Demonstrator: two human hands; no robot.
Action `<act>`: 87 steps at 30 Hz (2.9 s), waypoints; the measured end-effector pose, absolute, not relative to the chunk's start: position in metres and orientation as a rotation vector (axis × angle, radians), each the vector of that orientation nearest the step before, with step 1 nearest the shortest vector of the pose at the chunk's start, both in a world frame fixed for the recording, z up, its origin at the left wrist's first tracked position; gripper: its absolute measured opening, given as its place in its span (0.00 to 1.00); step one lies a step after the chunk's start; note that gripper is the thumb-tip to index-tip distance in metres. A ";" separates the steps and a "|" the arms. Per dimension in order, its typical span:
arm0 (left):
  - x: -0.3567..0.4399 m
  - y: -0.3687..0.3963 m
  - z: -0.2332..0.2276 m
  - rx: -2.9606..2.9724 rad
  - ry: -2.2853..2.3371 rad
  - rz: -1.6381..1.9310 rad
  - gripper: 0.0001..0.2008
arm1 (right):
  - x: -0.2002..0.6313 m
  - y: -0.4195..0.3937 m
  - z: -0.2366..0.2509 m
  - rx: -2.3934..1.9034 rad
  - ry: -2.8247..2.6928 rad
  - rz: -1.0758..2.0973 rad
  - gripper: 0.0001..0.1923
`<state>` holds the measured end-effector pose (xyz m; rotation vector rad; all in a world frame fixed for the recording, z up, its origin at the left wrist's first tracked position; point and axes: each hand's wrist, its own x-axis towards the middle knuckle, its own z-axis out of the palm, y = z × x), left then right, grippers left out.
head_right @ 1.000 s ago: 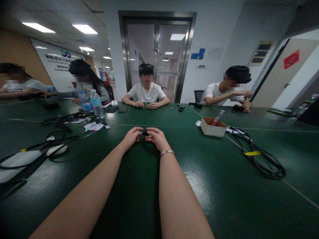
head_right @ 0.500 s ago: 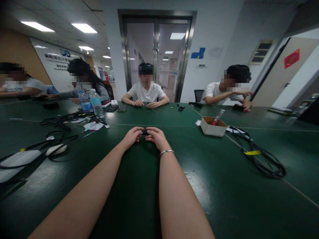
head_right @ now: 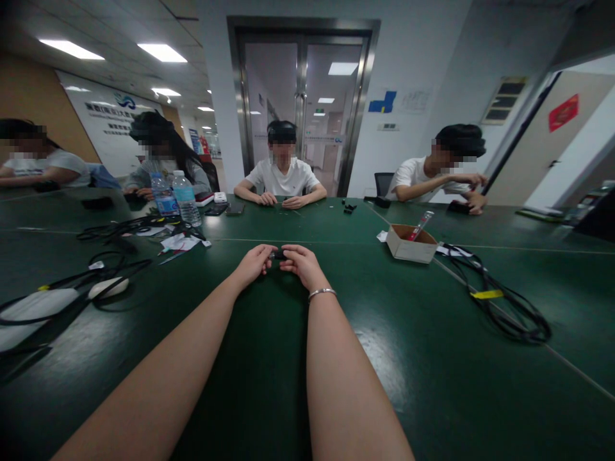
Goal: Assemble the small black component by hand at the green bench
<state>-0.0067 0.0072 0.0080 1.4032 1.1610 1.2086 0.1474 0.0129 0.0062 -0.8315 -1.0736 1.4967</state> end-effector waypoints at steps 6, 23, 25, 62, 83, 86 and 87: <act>-0.006 0.009 0.008 1.345 1.161 1.193 0.10 | 0.147 0.014 0.006 -0.834 -1.084 1.488 0.07; -0.010 0.006 0.009 1.437 1.115 1.130 0.12 | 0.141 0.016 0.005 -0.968 -1.344 1.407 0.05; -0.010 0.006 0.009 1.431 1.130 1.132 0.12 | 0.142 0.015 0.005 -0.886 -1.285 1.430 0.12; -0.009 0.006 0.010 1.430 1.158 1.145 0.12 | 0.142 0.017 0.005 -0.964 -1.319 1.434 0.13; -0.008 0.005 0.010 1.453 1.163 1.131 0.13 | 0.141 0.014 0.008 -0.946 -1.318 1.427 0.11; -0.008 0.005 0.011 1.450 1.174 1.135 0.13 | 0.141 0.014 0.008 -0.886 -1.299 1.471 0.14; -0.008 0.006 0.011 1.447 1.173 1.140 0.13 | 0.141 0.014 0.009 -0.896 -1.311 1.482 0.11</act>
